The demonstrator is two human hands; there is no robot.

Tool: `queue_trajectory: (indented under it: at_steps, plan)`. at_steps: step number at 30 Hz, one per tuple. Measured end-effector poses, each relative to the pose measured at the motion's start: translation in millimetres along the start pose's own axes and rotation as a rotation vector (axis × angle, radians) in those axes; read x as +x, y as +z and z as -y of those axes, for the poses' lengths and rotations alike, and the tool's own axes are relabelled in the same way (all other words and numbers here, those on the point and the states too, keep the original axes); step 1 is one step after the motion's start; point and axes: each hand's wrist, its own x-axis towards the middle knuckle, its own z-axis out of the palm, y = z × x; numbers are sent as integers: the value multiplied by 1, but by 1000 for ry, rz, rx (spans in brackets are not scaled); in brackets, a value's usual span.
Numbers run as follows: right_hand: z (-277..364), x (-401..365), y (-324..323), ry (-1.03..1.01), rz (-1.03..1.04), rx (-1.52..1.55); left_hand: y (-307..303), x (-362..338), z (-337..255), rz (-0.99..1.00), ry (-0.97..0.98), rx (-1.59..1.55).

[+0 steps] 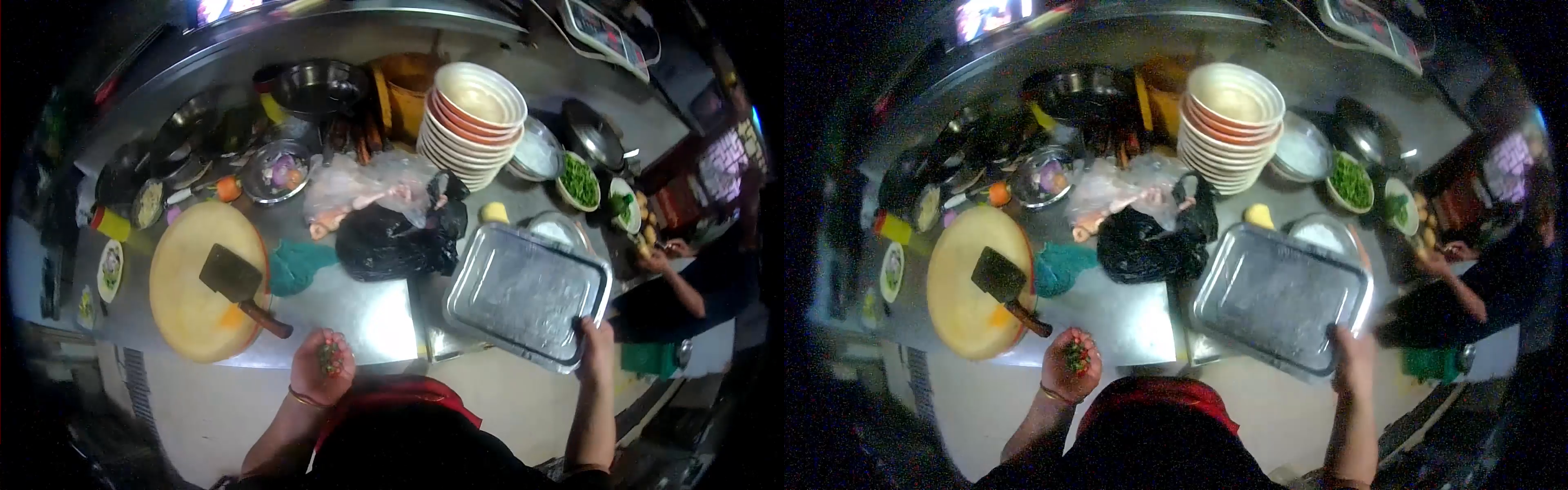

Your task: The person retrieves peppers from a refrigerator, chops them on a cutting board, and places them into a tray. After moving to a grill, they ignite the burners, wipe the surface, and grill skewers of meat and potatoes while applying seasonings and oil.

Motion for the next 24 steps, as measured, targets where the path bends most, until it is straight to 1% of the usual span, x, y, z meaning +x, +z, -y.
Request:
queue_trajectory:
  at_steps: [1,2,3,4,5,6,7,8,9,10,11,12,14,15,18,19,20,22,23,24]
  plan:
    - [26,8,13,-22,29,-56,-3,-4,-7,15,0,-16]
    - [55,10,42,-39,-18,-97,-7,-7,-14,30,0,-34]
    - [73,15,70,-93,-7,-46,-13,-9,-22,125,38,-21]
    - [80,26,100,-147,-7,27,-18,-12,-32,148,42,-58]
    - [85,43,117,-132,96,-59,-25,-15,-43,169,46,-93]
    - [93,43,158,-140,146,58,-32,-19,-52,182,50,-127]
    - [96,45,201,-182,184,75,-41,-24,-62,217,80,-152]
    - [100,44,247,-202,210,8,-47,-29,-72,188,102,-168]
    - [82,64,284,-332,182,-123,-53,-35,-84,157,124,-183]
    - [48,102,317,-599,204,-292,-60,-39,-95,124,144,-197]
    - [53,84,354,-703,196,-407,-69,-44,-105,176,164,-223]
    - [57,65,391,-808,187,-519,-77,-49,-116,164,187,-244]
    - [43,67,438,-1133,76,-791,-97,-56,-138,142,233,-277]
    - [50,57,452,-1141,152,-922,-108,-58,-149,129,224,-291]
    - [61,52,476,-1155,143,-854,-125,-66,-172,94,259,-321]
    - [62,57,483,-1202,114,-603,-129,-64,-178,120,268,-315]
    - [55,70,492,-1109,222,-308,-130,-58,-180,76,270,-309]
    - [61,67,492,-1282,113,-975,-108,-58,-183,-42,262,-272]
    - [57,70,490,-1375,99,-975,-99,-58,-183,16,215,-248]
    - [55,71,483,-1223,88,-764,-90,-56,-181,82,173,-234]
